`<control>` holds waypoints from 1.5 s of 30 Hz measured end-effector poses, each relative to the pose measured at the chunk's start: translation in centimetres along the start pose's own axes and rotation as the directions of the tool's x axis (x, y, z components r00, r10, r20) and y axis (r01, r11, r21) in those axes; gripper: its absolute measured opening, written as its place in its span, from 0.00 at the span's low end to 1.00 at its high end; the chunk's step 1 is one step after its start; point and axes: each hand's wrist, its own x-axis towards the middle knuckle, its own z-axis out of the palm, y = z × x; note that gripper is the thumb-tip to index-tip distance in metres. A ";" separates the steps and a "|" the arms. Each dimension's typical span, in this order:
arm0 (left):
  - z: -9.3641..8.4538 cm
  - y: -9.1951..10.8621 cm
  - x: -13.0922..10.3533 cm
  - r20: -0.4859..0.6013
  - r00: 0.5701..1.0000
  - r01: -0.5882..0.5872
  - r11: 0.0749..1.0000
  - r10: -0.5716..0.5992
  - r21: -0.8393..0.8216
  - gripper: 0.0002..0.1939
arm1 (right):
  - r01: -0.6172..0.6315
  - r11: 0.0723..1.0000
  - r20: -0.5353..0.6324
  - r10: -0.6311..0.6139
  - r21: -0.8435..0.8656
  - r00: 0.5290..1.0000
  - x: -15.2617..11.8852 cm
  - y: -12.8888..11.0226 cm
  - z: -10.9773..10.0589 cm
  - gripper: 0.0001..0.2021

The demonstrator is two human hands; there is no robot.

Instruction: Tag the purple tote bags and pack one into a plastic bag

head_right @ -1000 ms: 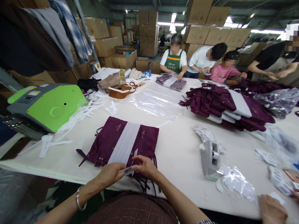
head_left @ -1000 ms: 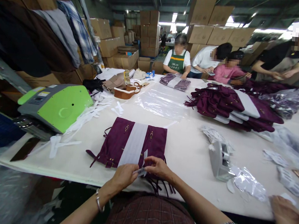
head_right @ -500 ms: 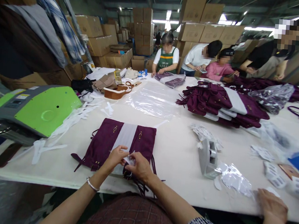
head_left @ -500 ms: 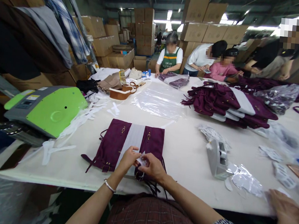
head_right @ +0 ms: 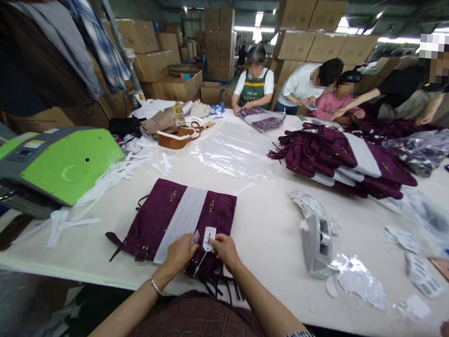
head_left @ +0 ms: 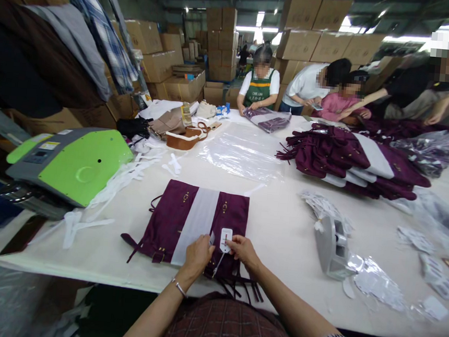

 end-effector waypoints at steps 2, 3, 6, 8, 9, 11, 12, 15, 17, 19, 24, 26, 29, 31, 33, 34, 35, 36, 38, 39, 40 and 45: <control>0.1 0.0 0.7 0.032 0.999 0.012 0.999 -0.011 -0.032 0.07 | -0.001 0.999 0.001 0.001 0.033 1.000 -0.2 -0.2 0.0 0.13; 0.1 -0.1 1.1 0.054 0.998 0.020 0.998 -0.017 -0.063 0.08 | 0.001 0.999 0.000 -0.001 0.048 1.000 -0.3 -0.3 -0.1 0.13; 0.0 -0.2 2.4 0.137 0.990 0.063 0.979 -0.037 -0.196 0.15 | 0.010 0.997 -0.041 -0.007 0.081 0.999 -0.7 -0.5 -0.3 0.13; 0.3 -0.2 3.0 0.190 0.980 0.106 0.948 -0.049 -0.299 0.18 | 0.008 0.995 -0.085 0.000 0.095 0.996 -1.0 -0.6 -0.3 0.13; 0.5 -0.1 3.3 0.212 0.976 0.125 0.928 -0.052 -0.350 0.19 | 0.003 0.995 -0.096 0.007 0.104 0.995 -1.2 -0.6 -0.2 0.14; 1.0 0.3 3.8 0.245 0.968 0.154 0.884 -0.046 -0.441 0.18 | -0.002 0.991 -0.080 0.013 0.131 0.997 -1.5 -0.9 0.2 0.15; 1.3 0.4 4.1 0.257 0.966 0.163 0.863 -0.041 -0.479 0.18 | -0.002 0.987 -0.047 0.010 0.158 0.999 -1.5 -1.0 0.5 0.16; 2.0 0.8 5.0 0.269 0.963 0.179 0.815 -0.030 -0.551 0.14 | -0.013 0.967 0.059 -0.003 0.256 0.998 -1.4 -1.1 1.4 0.19; 2.3 0.8 5.6 0.278 0.960 0.191 0.800 -0.031 -0.569 0.14 | -0.024 0.956 0.058 0.007 0.293 0.998 -0.9 -0.8 1.9 0.21; 2.2 0.6 6.1 0.310 0.950 0.215 0.794 -0.036 -0.569 0.16 | -0.015 0.955 -0.024 0.023 0.295 0.999 -0.2 -0.3 2.2 0.21; 1.6 0.1 6.6 0.411 0.912 0.233 0.825 -0.001 -0.514 0.18 | -0.013 0.954 -0.197 0.075 0.299 0.978 1.5 1.3 2.9 0.19; 1.3 0.1 6.7 0.428 0.903 0.191 0.863 0.032 -0.468 0.15 | -0.034 0.950 -0.191 0.097 0.311 0.977 1.8 1.6 3.3 0.18; 0.4 0.2 6.8 0.407 0.910 0.075 0.931 0.083 -0.358 0.09 | -0.055 0.945 -0.181 0.119 0.324 0.976 1.9 1.6 3.7 0.17; -0.8 0.1 6.7 0.338 0.932 -0.042 0.964 0.133 -0.264 0.07 | -0.066 0.944 -0.182 0.130 0.322 0.975 1.8 1.3 4.0 0.16; -2.3 -0.2 6.4 0.228 0.952 -0.171 0.971 0.206 -0.166 0.08 | -0.081 0.947 -0.168 0.138 0.311 0.976 1.8 1.0 4.3 0.16; -3.2 -0.6 6.2 0.171 0.954 -0.228 0.966 0.246 -0.119 0.10 | -0.091 0.949 -0.157 0.143 0.301 0.977 1.9 0.9 4.5 0.16; -4.0 -1.1 6.0 0.121 0.952 -0.275 0.959 0.282 -0.073 0.12 | -0.103 0.952 -0.147 0.151 0.287 0.978 2.1 0.8 4.7 0.15; -4.8 -1.6 5.8 0.082 0.946 -0.312 0.950 0.313 -0.030 0.13 | -0.118 0.955 -0.143 0.161 0.270 0.976 2.3 0.8 4.9 0.13; -6.0 -3.1 5.5 0.031 0.936 -0.353 0.935 0.352 0.036 0.15 | -0.153 0.961 -0.158 0.192 0.231 0.969 2.8 0.9 5.4 0.10; -6.5 -4.0 5.5 0.012 0.930 -0.368 0.927 0.368 0.068 0.15 | -0.170 0.963 -0.175 0.208 0.209 0.962 3.1 1.0 5.5 0.09; -6.8 -4.9 5.5 -0.006 0.921 -0.386 0.915 0.389 0.115 0.16 | -0.187 0.965 -0.192 0.222 0.185 0.956 3.4 1.1 5.7 0.08; -7.9 -9.7 6.2 -0.040 0.850 -0.445 0.757 0.525 0.479 0.23 | -0.249 0.967 -0.168 0.254 0.051 0.953 4.2 0.6 5.6 0.09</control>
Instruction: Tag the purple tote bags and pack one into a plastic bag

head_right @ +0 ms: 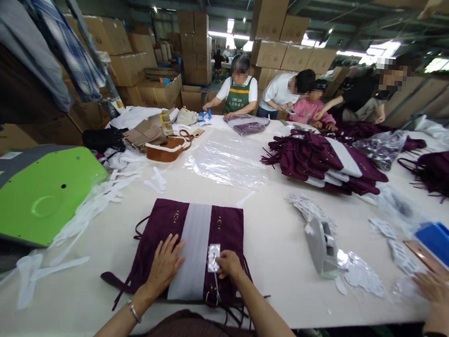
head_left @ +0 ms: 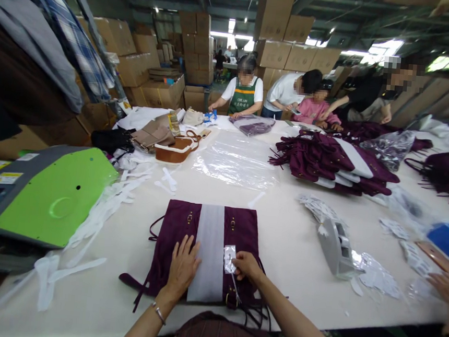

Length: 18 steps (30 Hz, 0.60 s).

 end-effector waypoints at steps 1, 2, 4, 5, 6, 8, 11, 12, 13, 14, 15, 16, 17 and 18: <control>0.3 -0.8 -0.3 0.006 1.000 -0.009 0.999 0.009 0.033 0.25 | -0.006 1.000 0.023 0.006 -0.024 1.000 0.0 -0.3 -0.1 0.09; 0.6 -1.5 -0.5 0.016 1.000 -0.016 0.999 0.016 0.048 0.26 | -0.012 0.999 0.047 0.014 -0.043 0.999 -0.1 -0.6 -0.3 0.09; 1.3 -2.7 -0.8 0.032 0.999 -0.040 0.998 0.038 0.056 0.28 | -0.024 0.997 0.097 0.030 -0.067 0.995 -0.2 -1.1 -0.6 0.07; 1.6 -3.1 -0.8 0.035 0.998 -0.056 0.997 0.055 0.057 0.29 | -0.031 0.997 0.118 0.040 -0.074 0.992 -0.3 -1.3 -0.7 0.06; 2.0 -3.5 -0.8 0.032 0.997 -0.071 0.996 0.069 0.060 0.29 | -0.040 0.996 0.136 0.051 -0.080 0.989 -0.3 -1.5 -0.7 0.06; 2.7 -3.9 -0.8 0.015 0.996 -0.091 0.993 0.090 0.074 0.29 | -0.060 0.994 0.148 0.074 -0.095 0.986 -0.3 -1.7 -0.6 0.07; 3.5 -4.5 -0.8 -0.016 0.992 -0.122 0.988 0.125 0.099 0.30 | -0.079 0.991 0.122 0.092 -0.111 0.988 -0.1 -1.8 0.2 0.08; 3.5 -4.7 -0.8 -0.023 0.990 -0.139 0.985 0.142 0.105 0.30 | -0.081 0.991 0.116 0.093 -0.109 0.989 -0.1 -1.8 0.4 0.08; 3.5 -4.9 -0.8 -0.027 0.986 -0.160 0.981 0.164 0.107 0.30 | -0.082 0.992 0.110 0.093 -0.101 0.990 0.0 -1.9 0.7 0.08; 3.2 -5.2 -0.8 -0.030 0.982 -0.183 0.977 0.187 0.109 0.30 | -0.083 0.993 0.100 0.092 -0.089 0.991 -0.1 -1.9 0.8 0.08; 2.9 -5.6 -0.6 -0.036 0.977 -0.205 0.972 0.210 0.112 0.30 | -0.084 0.994 0.082 0.090 -0.073 0.993 -0.1 -1.9 1.0 0.07; 2.4 -6.0 -0.2 -0.045 0.971 -0.227 0.967 0.233 0.115 0.30 | -0.081 0.995 0.053 0.084 -0.053 0.995 -0.2 -1.9 1.2 0.06; 1.7 -6.5 0.3 -0.057 0.965 -0.246 0.962 0.254 0.122 0.29 | -0.074 0.997 0.015 0.074 -0.032 0.997 -0.3 -1.8 1.4 0.06; 1.0 -6.9 1.1 -0.073 0.960 -0.258 0.957 0.269 0.130 0.29 | -0.064 0.998 -0.030 0.064 -0.010 0.998 -0.5 -1.7 1.6 0.07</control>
